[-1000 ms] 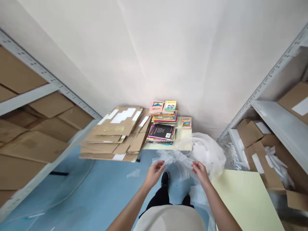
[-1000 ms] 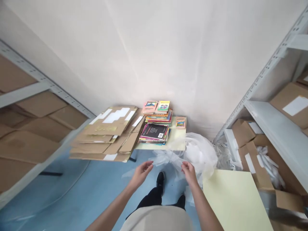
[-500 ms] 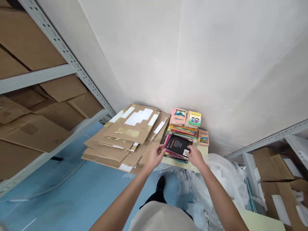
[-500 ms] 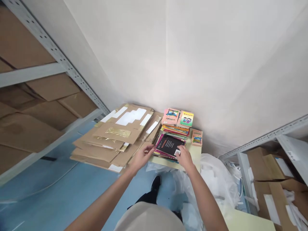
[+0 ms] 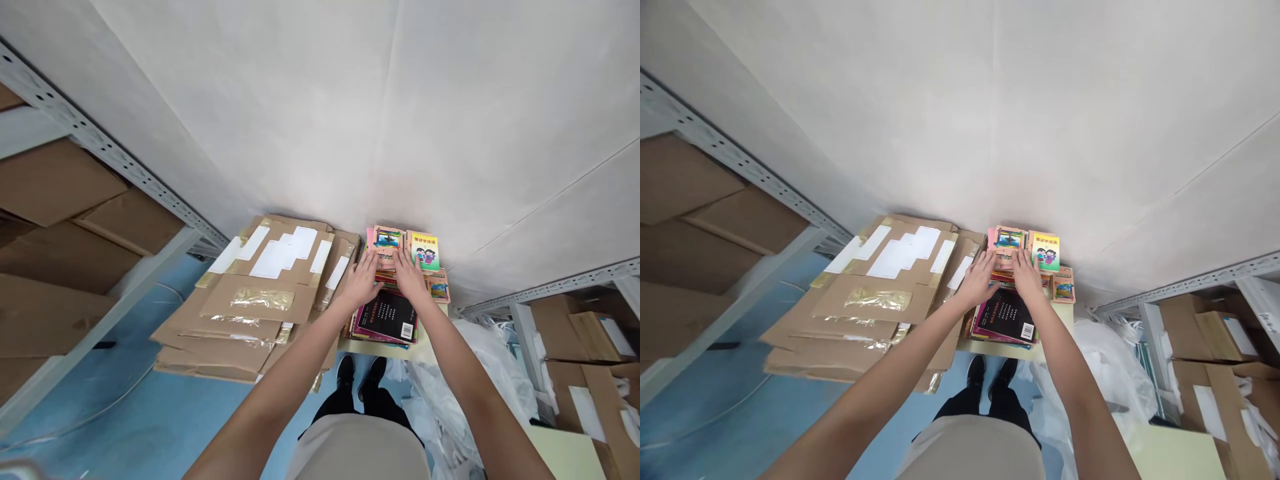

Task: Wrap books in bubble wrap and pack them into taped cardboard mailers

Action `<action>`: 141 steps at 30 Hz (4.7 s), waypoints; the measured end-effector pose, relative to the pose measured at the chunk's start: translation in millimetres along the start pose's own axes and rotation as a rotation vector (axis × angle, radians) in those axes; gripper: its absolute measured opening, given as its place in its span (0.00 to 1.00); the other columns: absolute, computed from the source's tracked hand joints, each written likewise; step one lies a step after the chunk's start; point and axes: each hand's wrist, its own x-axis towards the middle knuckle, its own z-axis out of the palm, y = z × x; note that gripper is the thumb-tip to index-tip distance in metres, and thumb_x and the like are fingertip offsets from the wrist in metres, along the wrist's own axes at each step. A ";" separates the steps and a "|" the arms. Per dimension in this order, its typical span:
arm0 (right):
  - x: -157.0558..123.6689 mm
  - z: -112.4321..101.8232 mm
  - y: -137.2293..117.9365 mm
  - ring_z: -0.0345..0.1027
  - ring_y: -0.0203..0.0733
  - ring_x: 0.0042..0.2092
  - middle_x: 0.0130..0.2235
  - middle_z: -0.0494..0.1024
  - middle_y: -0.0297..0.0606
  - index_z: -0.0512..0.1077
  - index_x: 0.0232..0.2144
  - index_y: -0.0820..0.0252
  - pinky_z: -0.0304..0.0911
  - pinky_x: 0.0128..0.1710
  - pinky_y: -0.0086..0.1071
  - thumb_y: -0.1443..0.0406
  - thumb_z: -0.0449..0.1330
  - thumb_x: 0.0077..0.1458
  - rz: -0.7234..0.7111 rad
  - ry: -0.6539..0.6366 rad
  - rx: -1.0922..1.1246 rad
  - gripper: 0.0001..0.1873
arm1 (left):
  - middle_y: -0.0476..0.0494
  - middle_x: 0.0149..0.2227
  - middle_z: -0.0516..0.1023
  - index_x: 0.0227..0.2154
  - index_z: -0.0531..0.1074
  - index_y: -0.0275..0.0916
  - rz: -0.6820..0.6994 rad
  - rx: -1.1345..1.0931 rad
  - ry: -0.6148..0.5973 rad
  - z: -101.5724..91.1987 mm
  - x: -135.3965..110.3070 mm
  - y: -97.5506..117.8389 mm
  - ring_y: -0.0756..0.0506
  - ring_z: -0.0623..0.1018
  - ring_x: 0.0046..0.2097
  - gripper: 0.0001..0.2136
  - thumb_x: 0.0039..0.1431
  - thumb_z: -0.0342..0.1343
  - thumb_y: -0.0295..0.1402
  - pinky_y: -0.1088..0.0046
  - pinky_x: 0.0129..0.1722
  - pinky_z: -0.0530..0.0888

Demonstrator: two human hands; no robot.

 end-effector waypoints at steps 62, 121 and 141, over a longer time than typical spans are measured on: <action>-629.0 -42.4 51.6 0.76 0.51 0.48 0.52 0.78 0.46 0.62 0.58 0.51 0.72 0.42 0.42 0.52 0.61 0.53 1.032 1.292 1.416 0.33 | 0.49 0.25 0.77 0.26 0.73 0.37 -0.286 -1.015 -1.348 200.4 -217.8 379.3 0.51 0.75 0.25 0.19 0.36 0.73 0.43 0.79 0.23 0.68; -698.9 -97.8 147.9 0.64 0.34 0.27 0.26 0.72 0.29 0.72 0.32 0.57 0.64 0.26 0.28 0.48 0.70 0.40 1.244 1.516 1.276 0.23 | 0.37 0.45 0.81 0.42 0.75 0.41 -0.045 -0.966 -1.583 282.8 -213.0 498.4 0.39 0.79 0.47 0.31 0.42 0.63 0.59 0.61 0.47 0.73; -717.9 -103.1 111.6 0.76 0.41 0.34 0.34 0.81 0.36 0.78 0.38 0.56 0.70 0.36 0.37 0.52 0.69 0.42 1.333 1.652 1.252 0.21 | 0.41 0.32 0.83 0.37 0.76 0.36 -0.094 -0.965 -1.610 283.2 -229.9 487.7 0.44 0.82 0.35 0.27 0.34 0.73 0.45 0.63 0.45 0.75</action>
